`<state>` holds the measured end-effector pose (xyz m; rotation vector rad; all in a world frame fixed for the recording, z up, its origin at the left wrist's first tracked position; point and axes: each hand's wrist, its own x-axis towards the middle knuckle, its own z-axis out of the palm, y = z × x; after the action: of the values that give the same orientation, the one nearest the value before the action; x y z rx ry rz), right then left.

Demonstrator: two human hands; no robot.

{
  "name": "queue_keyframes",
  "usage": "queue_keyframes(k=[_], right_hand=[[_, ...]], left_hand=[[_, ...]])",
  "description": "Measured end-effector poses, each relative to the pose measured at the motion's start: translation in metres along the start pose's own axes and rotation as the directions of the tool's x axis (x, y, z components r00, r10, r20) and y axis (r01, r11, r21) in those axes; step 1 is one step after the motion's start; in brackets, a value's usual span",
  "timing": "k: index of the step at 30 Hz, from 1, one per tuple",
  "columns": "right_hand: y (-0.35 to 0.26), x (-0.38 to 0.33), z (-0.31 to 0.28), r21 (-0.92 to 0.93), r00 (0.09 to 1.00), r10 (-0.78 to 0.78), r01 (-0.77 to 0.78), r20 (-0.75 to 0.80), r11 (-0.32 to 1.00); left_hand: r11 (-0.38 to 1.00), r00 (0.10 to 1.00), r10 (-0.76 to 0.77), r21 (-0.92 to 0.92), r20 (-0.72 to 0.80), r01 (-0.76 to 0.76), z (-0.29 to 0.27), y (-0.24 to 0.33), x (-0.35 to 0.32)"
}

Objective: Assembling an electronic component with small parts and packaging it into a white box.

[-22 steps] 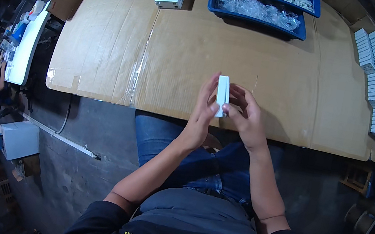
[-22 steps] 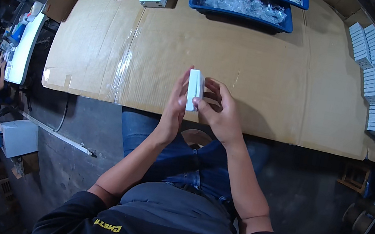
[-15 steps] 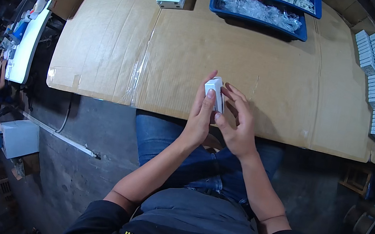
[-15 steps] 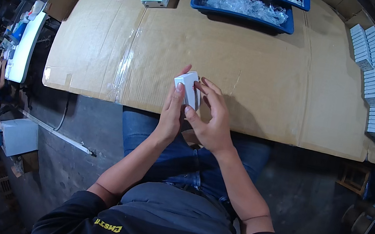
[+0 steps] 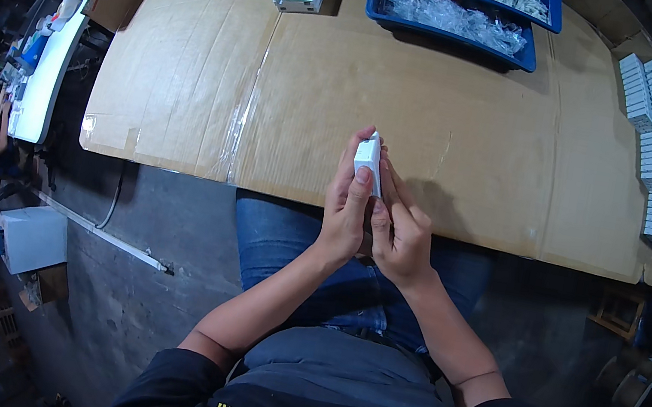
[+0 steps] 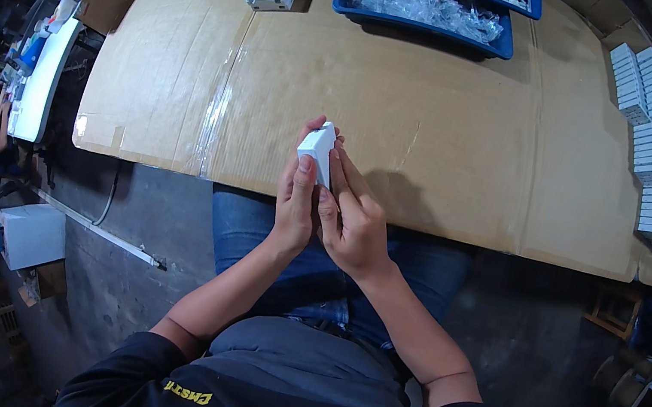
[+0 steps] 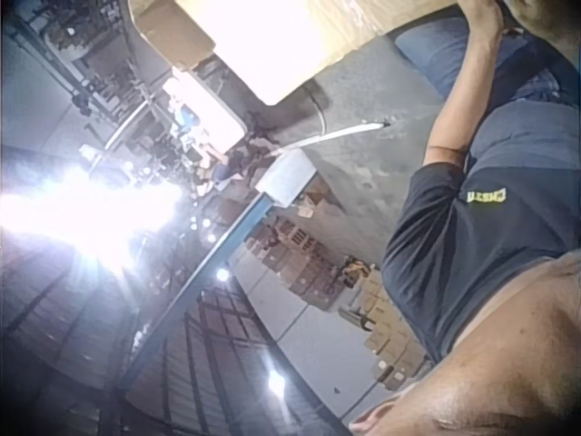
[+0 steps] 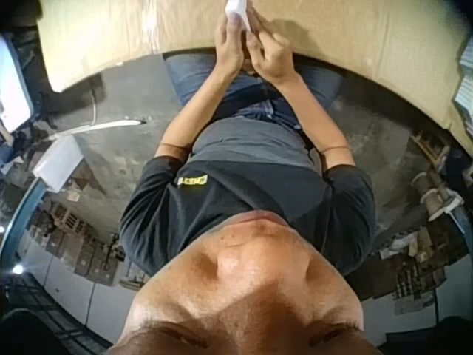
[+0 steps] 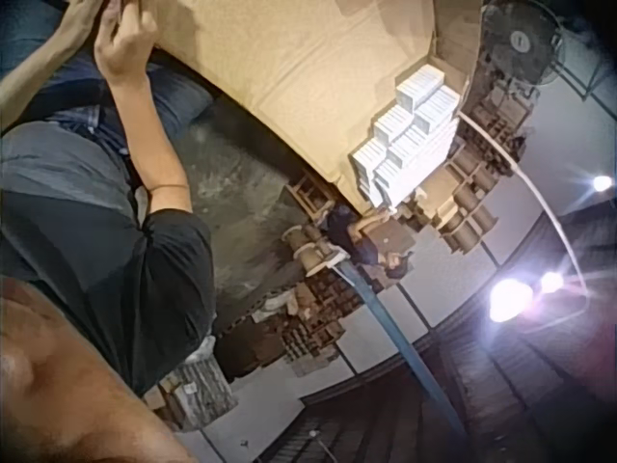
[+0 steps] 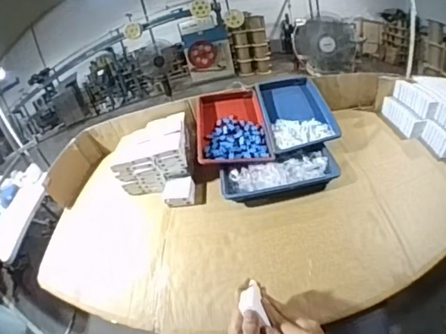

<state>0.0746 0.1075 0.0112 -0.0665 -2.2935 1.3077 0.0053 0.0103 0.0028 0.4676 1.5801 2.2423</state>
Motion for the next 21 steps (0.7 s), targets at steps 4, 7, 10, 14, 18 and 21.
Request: queue_keyframes(k=[4, 7, 10, 14, 18, 21], right_hand=[[-0.001, -0.001, 0.001, -0.065, 0.999, -0.043, 0.042, -0.01, 0.997], [0.0, 0.0, 0.001, -0.052, 0.998, -0.052, 0.05, -0.032, 0.997], [-0.001, 0.0, 0.001, -0.05, 0.997, -0.072, 0.071, -0.02, 0.996], [-0.001, 0.001, 0.005, 0.274, 0.998, 0.054, -0.056, 0.016, 0.96], [-0.001, 0.007, 0.004, 0.581, 0.961, 0.275, -0.238, 0.025, 0.778], [0.009, 0.007, -0.001, 0.637, 0.839, 0.511, -0.5, 0.187, 0.587]], left_hand=[[1.0, 1.0, 0.018, -0.018, 0.015, -0.018, -0.001, -0.004, -0.002], [0.996, 1.0, 0.011, -0.09, 0.016, -0.01, -0.001, -0.004, -0.003], [0.999, 1.0, 0.005, -0.037, 0.015, -0.005, 0.004, 0.007, -0.004], [0.998, 0.999, 0.053, 0.043, -0.004, -0.053, -0.005, 0.006, 0.001], [0.974, 0.984, 0.172, 0.144, 0.034, -0.176, -0.012, 0.005, 0.001], [0.963, 0.978, 0.196, 0.177, 0.067, -0.205, -0.012, 0.003, -0.003]])
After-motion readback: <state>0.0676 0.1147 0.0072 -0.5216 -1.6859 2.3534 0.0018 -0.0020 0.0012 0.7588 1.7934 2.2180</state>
